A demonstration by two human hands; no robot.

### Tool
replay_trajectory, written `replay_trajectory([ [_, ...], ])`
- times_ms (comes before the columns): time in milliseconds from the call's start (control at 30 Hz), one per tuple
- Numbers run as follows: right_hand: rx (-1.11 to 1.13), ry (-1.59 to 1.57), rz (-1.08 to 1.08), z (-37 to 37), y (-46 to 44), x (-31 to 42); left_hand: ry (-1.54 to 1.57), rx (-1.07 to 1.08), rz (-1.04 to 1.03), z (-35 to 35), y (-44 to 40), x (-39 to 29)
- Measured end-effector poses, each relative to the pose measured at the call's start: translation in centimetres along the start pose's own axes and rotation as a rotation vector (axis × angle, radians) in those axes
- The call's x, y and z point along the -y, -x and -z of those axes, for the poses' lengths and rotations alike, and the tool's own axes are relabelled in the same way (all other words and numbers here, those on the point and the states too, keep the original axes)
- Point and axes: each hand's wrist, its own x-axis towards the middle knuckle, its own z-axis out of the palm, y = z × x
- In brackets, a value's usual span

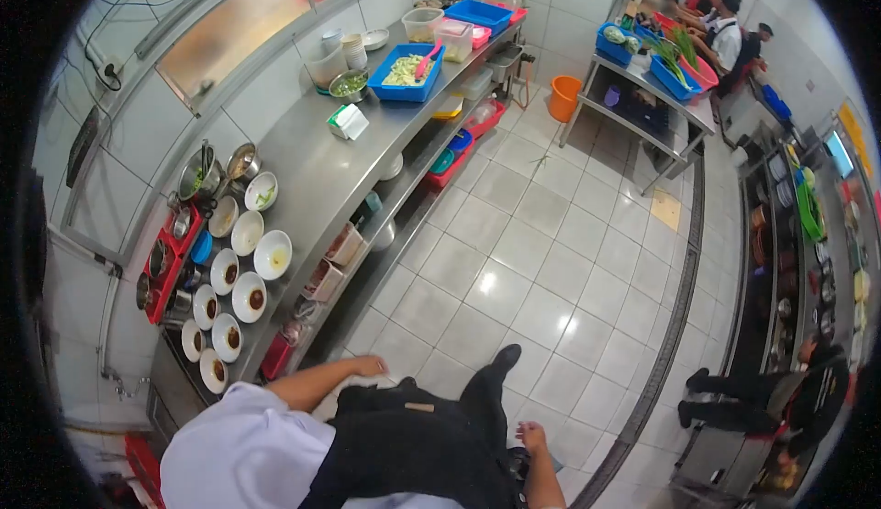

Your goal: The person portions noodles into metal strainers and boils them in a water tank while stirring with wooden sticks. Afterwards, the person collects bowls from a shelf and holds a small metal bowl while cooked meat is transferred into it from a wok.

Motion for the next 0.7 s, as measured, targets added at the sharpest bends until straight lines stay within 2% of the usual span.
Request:
replay_trajectory([
  [33,0.018,0.024,-0.002,2.5,-1.5,-0.2,0.024,-0.114,0.048,0.8,-2.1,0.3],
  [100,0.401,0.667,0.302,6.2,-4.2,-0.8,-0.015,-0.389,0.15,5.6,0.5,-7.5],
  [133,0.538,0.908,0.356,8.0,-5.0,1.1,-0.011,-0.413,0.149,7.1,-0.5,-9.1],
  [200,0.53,0.946,0.231,11.4,-5.0,7.5,0.304,-0.475,0.215,8.2,-3.8,-10.1],
  [233,0.406,0.581,0.181,13.1,-8.2,6.2,0.436,-0.467,0.167,9.6,-3.1,-13.5],
  [267,0.458,0.708,0.282,15.4,-12.6,6.1,0.443,-0.492,0.089,9.5,-5.6,-12.2],
  [333,0.528,0.949,0.512,19.4,-19.6,7.6,0.498,-0.597,0.034,11.8,-4.0,-18.4],
  [367,0.365,0.658,0.223,20.5,-21.8,9.7,0.51,-0.609,0.035,12.3,-5.0,-19.0],
  [400,0.195,0.357,-0.052,20.6,-21.9,15.6,0.621,-0.633,0.0,13.1,-6.7,-18.9],
  [467,0.046,0.293,0.029,21.3,-22.2,24.9,0.743,-0.664,-0.038,15.3,-9.0,-18.8],
  [567,-0.017,0.184,0.094,20.9,-25.2,34.3,0.759,-0.797,-0.105,21.7,-10.5,-19.4],
  [600,-0.051,0.152,0.114,20.3,-26.3,37.5,0.912,-0.863,-0.118,25.1,-9.9,-20.9],
  [633,-0.011,0.186,0.106,19.7,-27.3,40.4,1.065,-0.924,-0.132,28.7,-10.0,-21.4],
  [700,0.017,0.224,0.135,17.1,-28.7,45.1,1.132,-0.971,-0.164,34.9,-11.6,-19.3],
])
